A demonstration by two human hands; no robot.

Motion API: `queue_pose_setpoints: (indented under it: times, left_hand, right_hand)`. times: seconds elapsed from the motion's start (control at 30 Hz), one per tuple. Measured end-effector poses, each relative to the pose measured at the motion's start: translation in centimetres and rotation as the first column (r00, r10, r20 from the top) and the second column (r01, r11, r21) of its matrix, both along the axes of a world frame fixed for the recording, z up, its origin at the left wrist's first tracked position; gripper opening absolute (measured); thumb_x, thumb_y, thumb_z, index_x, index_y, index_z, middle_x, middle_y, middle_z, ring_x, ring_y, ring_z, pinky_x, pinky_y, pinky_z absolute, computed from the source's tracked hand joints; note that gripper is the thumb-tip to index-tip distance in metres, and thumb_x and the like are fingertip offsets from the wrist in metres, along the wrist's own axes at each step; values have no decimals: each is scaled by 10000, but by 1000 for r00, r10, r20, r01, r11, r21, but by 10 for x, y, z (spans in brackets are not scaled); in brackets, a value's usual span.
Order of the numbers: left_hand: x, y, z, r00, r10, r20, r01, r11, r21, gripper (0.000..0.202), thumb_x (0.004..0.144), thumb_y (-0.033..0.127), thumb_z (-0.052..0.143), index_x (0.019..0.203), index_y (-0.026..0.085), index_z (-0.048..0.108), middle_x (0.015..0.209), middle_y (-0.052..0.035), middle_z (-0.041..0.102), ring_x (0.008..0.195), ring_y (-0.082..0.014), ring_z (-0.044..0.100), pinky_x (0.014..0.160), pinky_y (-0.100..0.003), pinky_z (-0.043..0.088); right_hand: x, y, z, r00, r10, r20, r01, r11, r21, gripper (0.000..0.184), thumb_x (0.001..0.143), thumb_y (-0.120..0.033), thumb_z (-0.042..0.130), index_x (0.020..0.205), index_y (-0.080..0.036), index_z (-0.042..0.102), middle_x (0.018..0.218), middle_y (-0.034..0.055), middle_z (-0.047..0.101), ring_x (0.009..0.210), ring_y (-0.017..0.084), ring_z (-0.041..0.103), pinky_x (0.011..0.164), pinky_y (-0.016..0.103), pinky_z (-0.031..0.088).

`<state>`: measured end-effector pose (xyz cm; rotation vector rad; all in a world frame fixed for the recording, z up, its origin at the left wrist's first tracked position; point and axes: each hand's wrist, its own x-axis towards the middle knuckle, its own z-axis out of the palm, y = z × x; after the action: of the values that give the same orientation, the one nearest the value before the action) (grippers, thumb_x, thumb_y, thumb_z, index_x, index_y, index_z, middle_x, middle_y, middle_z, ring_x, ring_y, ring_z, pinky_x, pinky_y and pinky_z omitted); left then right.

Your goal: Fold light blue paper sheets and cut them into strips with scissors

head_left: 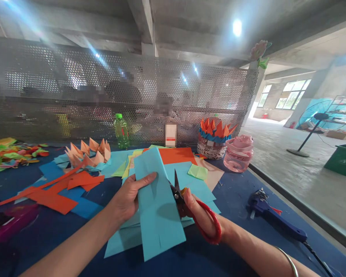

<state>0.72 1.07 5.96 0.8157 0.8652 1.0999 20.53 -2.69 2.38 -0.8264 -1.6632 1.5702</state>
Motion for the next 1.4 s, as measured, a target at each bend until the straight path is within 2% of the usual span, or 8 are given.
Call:
queue_pose_setpoints:
  times: [0.2, 0.33, 0.53, 0.73, 0.87, 1.0, 1.17, 1.4]
  left_hand:
    - [4, -6, 2, 999, -38, -26, 37, 999, -34, 237, 718, 222, 755, 926, 117, 710, 798, -136, 763, 662, -289, 722, 702, -414, 585]
    - [5, -7, 2, 998, -49, -38, 48, 998, -36, 223, 718, 226, 756, 908, 115, 715, 803, -142, 765, 671, -291, 725, 715, -413, 584]
    - [-1, 0, -1, 999, -30, -20, 31, 999, 34, 226, 695, 211, 774, 898, 125, 725, 815, -111, 767, 675, -276, 722, 707, -417, 594]
    - [4, -5, 0, 997, -66, -44, 67, 998, 17, 216, 681, 214, 789, 868, 122, 728, 794, -107, 766, 651, -258, 716, 683, -372, 589]
    - [9, -11, 1, 996, -93, -15, 93, 995, -34, 192, 696, 207, 775, 860, 117, 731, 781, -117, 765, 650, -260, 717, 705, -379, 583]
    - [8, -10, 1, 993, -121, 6, 121, 992, -36, 193, 714, 205, 756, 876, 103, 735, 803, -130, 766, 676, -277, 720, 729, -415, 584]
    - [5, -6, -4, 996, -89, -19, 88, 996, -16, 197, 698, 205, 773, 867, 116, 724, 762, -111, 763, 646, -274, 716, 680, -415, 593]
    - [-2, 4, -7, 1000, -19, 3, 19, 1000, -21, 224, 705, 177, 761, 917, 115, 719, 793, -103, 768, 652, -253, 717, 689, -390, 605]
  right_hand:
    - [0, -3, 8, 997, 73, -37, -72, 997, 26, 712, 906, -688, 221, 1019, -138, 657, 714, 42, 577, 662, 153, 546, 774, 341, 460]
    - [0, -3, 9, 998, 51, -34, -50, 998, 38, 708, 903, -691, 221, 1007, -141, 654, 721, 41, 583, 661, 150, 540, 763, 329, 459]
    - [2, 3, -2, 998, -18, -58, 20, 999, 39, 713, 893, -708, 193, 978, -140, 615, 721, 29, 566, 639, 127, 519, 707, 280, 440]
    - [0, 3, 5, 989, 135, -57, -133, 990, 40, 763, 918, -676, 119, 988, -106, 623, 640, 32, 569, 548, 134, 545, 632, 289, 449]
    - [0, 2, 5, 996, 57, -64, -54, 997, 51, 710, 927, -661, 176, 1131, -128, 597, 701, 37, 587, 640, 148, 563, 695, 301, 456]
    - [0, 3, 2, 997, 17, -79, -12, 997, 72, 690, 931, -656, 184, 1115, -128, 588, 684, 35, 579, 634, 146, 553, 698, 305, 459]
    - [0, 7, 6, 976, 66, -209, -51, 996, 76, 695, 888, -721, 162, 974, -145, 541, 582, -9, 529, 492, 118, 506, 596, 275, 423]
    - [2, 4, 12, 987, 89, -135, -79, 994, 76, 668, 903, -701, 152, 983, -147, 517, 561, -13, 538, 498, 123, 506, 621, 277, 385]
